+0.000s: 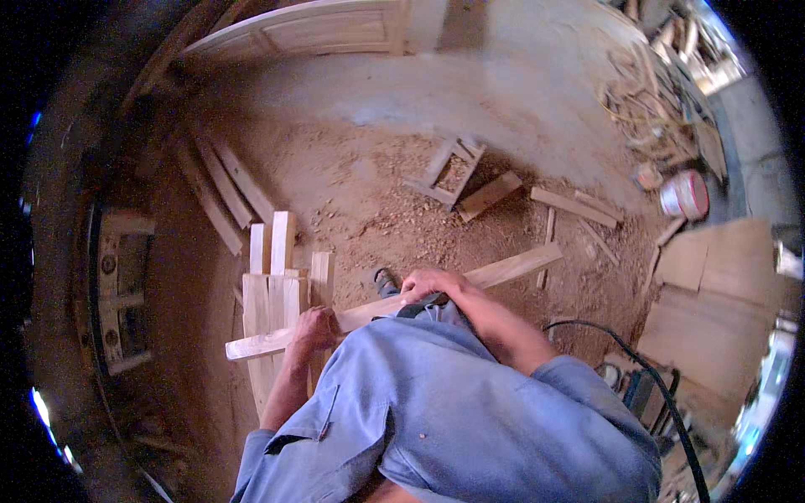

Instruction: The person picks up wooden planks from a pile on the floor, inspects them, and places them into a separate stack. The person handles the planks one by one, turning them over to check their condition before stacking them.

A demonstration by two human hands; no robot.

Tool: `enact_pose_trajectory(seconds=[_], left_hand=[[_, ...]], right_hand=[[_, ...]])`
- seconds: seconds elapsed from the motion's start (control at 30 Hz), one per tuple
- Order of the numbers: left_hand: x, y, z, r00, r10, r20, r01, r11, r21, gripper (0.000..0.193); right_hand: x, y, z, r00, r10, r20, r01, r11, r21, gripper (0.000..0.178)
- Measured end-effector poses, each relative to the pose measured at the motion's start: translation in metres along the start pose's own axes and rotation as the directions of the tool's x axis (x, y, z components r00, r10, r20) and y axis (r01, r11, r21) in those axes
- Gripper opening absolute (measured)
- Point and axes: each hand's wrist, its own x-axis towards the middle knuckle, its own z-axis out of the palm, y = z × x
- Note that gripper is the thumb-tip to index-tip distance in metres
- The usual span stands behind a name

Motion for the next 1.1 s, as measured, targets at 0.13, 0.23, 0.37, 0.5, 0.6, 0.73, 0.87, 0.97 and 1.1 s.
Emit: enact_pose_trajectory(seconds=[0.13, 0.23, 0.37, 0.5, 0.6, 0.73, 0.87, 0.97, 1.1], left_hand=[[0.034, 0.001, -0.011, 0.980, -0.022, 0.198, -0.010, 0.987, 0.160, 0.023], [0.033, -0.006, -0.021, 0.983, 0.074, 0.170, -0.086, 0.995, 0.060, 0.023], [0.039, -0.015, -0.020, 0.966, 0.128, 0.226, -0.160, 0.979, 0.128, 0.023], [0.047, -0.004, -0.033, 0.940, 0.064, 0.335, -0.136, 0.971, 0.195, 0.025], [0.047, 0.001, -0.036, 0.939, 0.099, 0.330, -0.172, 0.965, 0.198, 0.029], [0.073, -0.037, 0.001, 0.964, 0.082, 0.254, -0.113, 0.988, 0.108, 0.033], [0.073, -0.016, 0.000, 0.960, 0.139, 0.242, -0.179, 0.972, 0.154, 0.029], [0.077, 0.016, -0.013, 0.961, 0.119, 0.248, -0.166, 0.970, 0.177, 0.030], [0.087, 0.072, -0.034, 0.955, 0.130, 0.267, -0.192, 0.955, 0.224, 0.031]], right_hand=[[0.005, 0.027, 0.017, 0.994, 0.058, -0.088, -0.048, 0.993, 0.106, 0.046], [0.013, 0.039, 0.035, 0.984, 0.048, -0.172, -0.032, 0.995, 0.094, 0.041], [0.010, 0.026, 0.045, 0.971, 0.162, -0.174, -0.141, 0.982, 0.126, 0.040], [-0.003, 0.003, 0.049, 0.919, 0.210, -0.333, -0.215, 0.976, 0.023, 0.038], [-0.016, 0.001, 0.054, 0.888, 0.141, -0.437, -0.132, 0.990, 0.051, 0.049], [-0.002, 0.069, 0.088, 0.274, -0.523, -0.807, 0.683, 0.697, -0.219, 0.042], [-0.002, 0.083, 0.089, 0.695, -0.075, -0.715, 0.172, 0.983, 0.064, 0.035], [-0.001, 0.113, 0.092, 0.513, -0.248, -0.822, 0.493, 0.869, 0.046, 0.033], [0.026, 0.160, 0.082, 0.269, -0.383, -0.884, 0.798, 0.602, -0.018, 0.029]])
